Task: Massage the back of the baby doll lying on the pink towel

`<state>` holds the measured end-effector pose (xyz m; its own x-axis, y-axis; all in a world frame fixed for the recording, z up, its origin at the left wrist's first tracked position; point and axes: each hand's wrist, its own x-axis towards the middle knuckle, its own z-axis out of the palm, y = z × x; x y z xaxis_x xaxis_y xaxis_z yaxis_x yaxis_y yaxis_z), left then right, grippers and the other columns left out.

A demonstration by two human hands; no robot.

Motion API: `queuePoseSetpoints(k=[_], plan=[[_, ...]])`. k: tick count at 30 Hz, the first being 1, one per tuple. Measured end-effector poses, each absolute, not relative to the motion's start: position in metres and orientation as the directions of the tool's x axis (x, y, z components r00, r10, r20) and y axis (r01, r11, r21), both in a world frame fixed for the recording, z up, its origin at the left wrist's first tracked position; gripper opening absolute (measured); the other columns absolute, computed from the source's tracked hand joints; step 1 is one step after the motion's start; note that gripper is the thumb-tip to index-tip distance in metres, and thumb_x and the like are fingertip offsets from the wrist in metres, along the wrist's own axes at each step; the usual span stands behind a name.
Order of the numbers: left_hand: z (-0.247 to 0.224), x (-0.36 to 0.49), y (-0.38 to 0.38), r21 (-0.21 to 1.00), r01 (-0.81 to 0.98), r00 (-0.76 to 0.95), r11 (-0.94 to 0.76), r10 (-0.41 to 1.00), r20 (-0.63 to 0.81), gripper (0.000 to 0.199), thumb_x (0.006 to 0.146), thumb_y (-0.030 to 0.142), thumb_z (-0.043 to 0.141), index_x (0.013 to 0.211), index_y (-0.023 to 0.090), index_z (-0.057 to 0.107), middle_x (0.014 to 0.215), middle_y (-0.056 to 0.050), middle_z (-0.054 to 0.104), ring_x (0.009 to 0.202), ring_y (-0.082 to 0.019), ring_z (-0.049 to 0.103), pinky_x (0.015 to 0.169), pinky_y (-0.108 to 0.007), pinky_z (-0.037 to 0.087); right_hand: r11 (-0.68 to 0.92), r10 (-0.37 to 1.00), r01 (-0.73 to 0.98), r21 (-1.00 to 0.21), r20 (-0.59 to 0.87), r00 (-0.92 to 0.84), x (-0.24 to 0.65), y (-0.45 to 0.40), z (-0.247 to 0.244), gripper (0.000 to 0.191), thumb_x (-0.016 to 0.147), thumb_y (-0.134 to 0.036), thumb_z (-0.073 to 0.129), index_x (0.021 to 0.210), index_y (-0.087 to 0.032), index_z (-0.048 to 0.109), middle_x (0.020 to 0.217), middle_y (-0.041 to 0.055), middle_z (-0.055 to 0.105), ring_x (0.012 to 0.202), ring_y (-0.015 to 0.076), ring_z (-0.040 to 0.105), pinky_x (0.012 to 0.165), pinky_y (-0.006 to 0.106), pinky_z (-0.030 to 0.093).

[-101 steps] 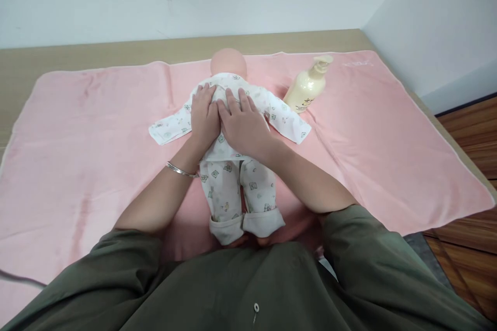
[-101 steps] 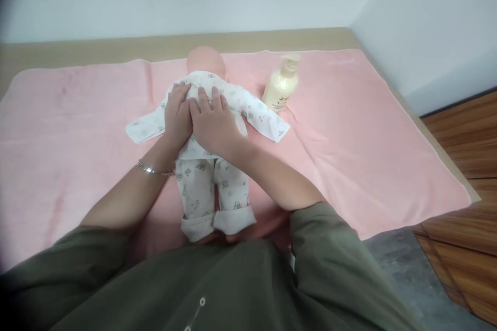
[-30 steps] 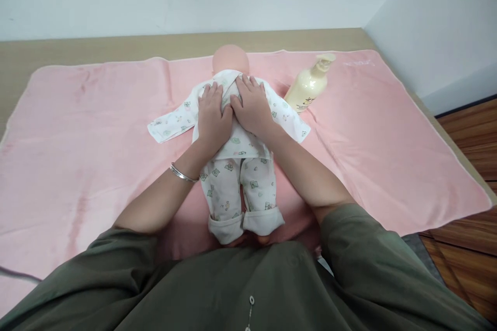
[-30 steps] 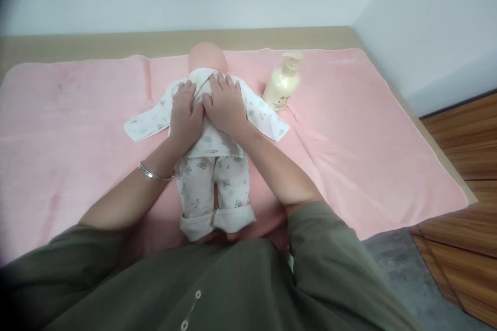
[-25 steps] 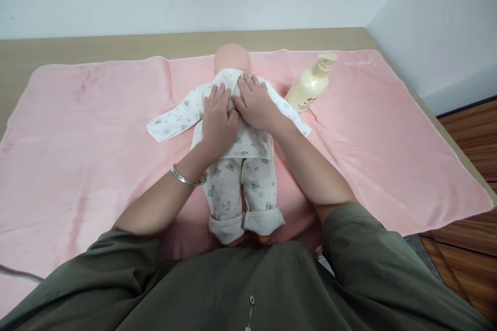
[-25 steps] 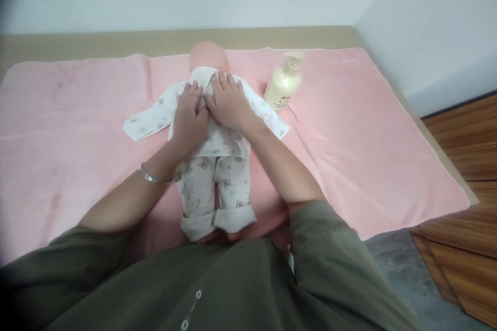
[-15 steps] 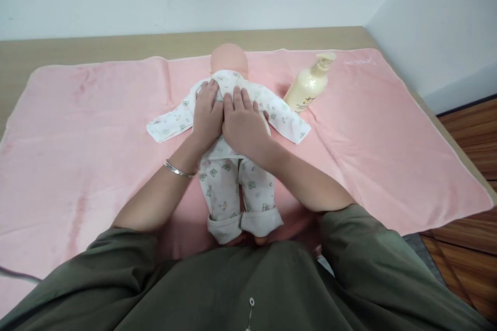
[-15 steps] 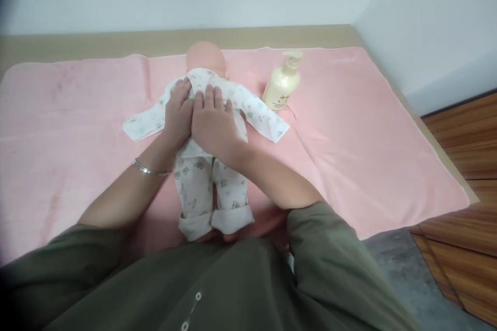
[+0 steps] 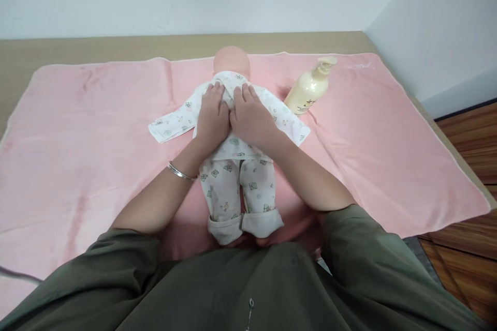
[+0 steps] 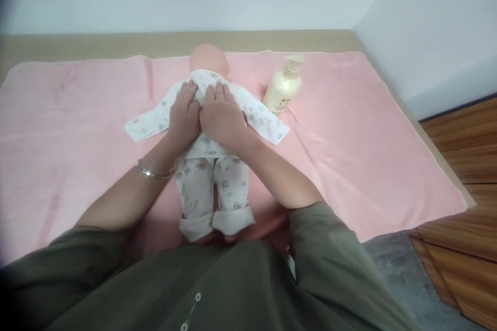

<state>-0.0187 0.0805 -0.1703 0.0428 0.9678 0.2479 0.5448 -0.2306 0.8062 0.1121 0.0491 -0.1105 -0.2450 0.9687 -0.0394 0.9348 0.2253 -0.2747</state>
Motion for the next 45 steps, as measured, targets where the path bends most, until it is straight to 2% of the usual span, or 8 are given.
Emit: queuePoseSetpoints(k=[4,12,22,25,28,34,39,45], plan=[[-0.174,-0.029,0.097,0.822,0.534,0.000,-0.197,0.972,0.233,0.058,0.094,0.027,0.048,0.151,0.019,0.055,0.166,-0.008,0.047,0.162,-0.024,0.032,0.140,-0.040,0.018,0.250,0.962,0.916,-0.313,-0.027,-0.272,0.108,0.045,-0.111,0.064,0.105,-0.020,0.034,0.165,0.002,0.024,0.174,0.0235,0.018,0.167,0.0343,0.013,0.139,0.049,0.019],[-0.166,0.000,0.059,0.740,0.624,0.068,-0.251,0.961,0.269,0.060,0.100,0.030,0.038,0.155,0.007,0.047,0.172,-0.017,0.034,0.166,-0.029,0.021,0.140,-0.049,0.010,0.213,0.977,0.880,-0.425,0.064,-0.206,0.131,0.093,-0.135,0.072,0.106,-0.039,0.037,0.165,0.000,0.024,0.174,0.0189,0.022,0.166,0.0328,0.017,0.139,0.052,0.016],[-0.179,-0.023,0.092,0.805,0.562,0.004,-0.192,0.973,0.229,0.056,0.099,0.033,0.047,0.152,0.018,0.053,0.170,-0.009,0.039,0.166,-0.027,0.022,0.140,-0.046,0.012,0.245,0.963,0.904,-0.349,-0.018,-0.268,0.111,0.047,-0.108,0.065,0.104,-0.022,0.033,0.163,0.004,0.027,0.172,0.0230,0.026,0.166,0.0293,0.018,0.139,0.049,0.023],[-0.176,-0.024,0.094,0.794,0.582,-0.004,-0.175,0.976,0.218,0.059,0.098,0.030,0.046,0.155,0.014,0.050,0.171,-0.012,0.037,0.166,-0.026,0.021,0.141,-0.042,0.011,0.240,0.965,0.912,-0.333,-0.018,-0.261,0.107,0.042,-0.106,0.062,0.105,-0.021,0.030,0.162,0.005,0.029,0.172,0.0236,0.026,0.166,0.0296,0.018,0.139,0.047,0.023],[-0.171,-0.016,0.082,0.768,0.610,0.019,-0.192,0.973,0.228,0.061,0.101,0.032,0.041,0.156,0.007,0.045,0.172,-0.018,0.032,0.166,-0.028,0.019,0.140,-0.045,0.009,0.246,0.966,0.892,-0.378,0.015,-0.260,0.114,0.057,-0.114,0.062,0.106,-0.024,0.026,0.161,0.005,0.031,0.172,0.0224,0.027,0.166,0.0276,0.020,0.139,0.048,0.024],[-0.170,0.006,0.051,0.718,0.635,0.062,-0.287,0.945,0.322,0.055,0.103,0.033,0.040,0.152,0.011,0.052,0.169,-0.017,0.040,0.165,-0.029,0.025,0.140,-0.050,0.008,0.168,0.984,0.878,-0.447,0.029,-0.174,0.133,0.094,-0.130,0.071,0.102,-0.031,0.035,0.163,0.003,0.026,0.174,0.0202,0.022,0.166,0.0308,0.017,0.139,0.051,0.018],[-0.168,-0.001,0.062,0.748,0.619,0.047,-0.240,0.962,0.270,0.056,0.100,0.029,0.040,0.151,0.009,0.053,0.168,-0.016,0.042,0.164,-0.028,0.026,0.140,-0.048,0.012,0.171,0.984,0.909,-0.380,0.019,-0.177,0.126,0.080,-0.122,0.069,0.104,-0.030,0.033,0.163,0.007,0.025,0.172,0.0230,0.024,0.166,0.0321,0.018,0.140,0.049,0.018],[-0.179,-0.026,0.093,0.830,0.541,-0.042,-0.136,0.981,0.188,0.065,0.094,0.031,0.052,0.156,0.014,0.048,0.173,-0.010,0.034,0.166,-0.026,0.019,0.141,-0.043,0.011,0.210,0.978,0.927,-0.312,0.074,-0.196,0.101,0.038,-0.122,0.067,0.102,-0.022,0.034,0.161,0.009,0.026,0.171,0.0278,0.023,0.165,0.0374,0.018,0.137,0.057,0.024]])
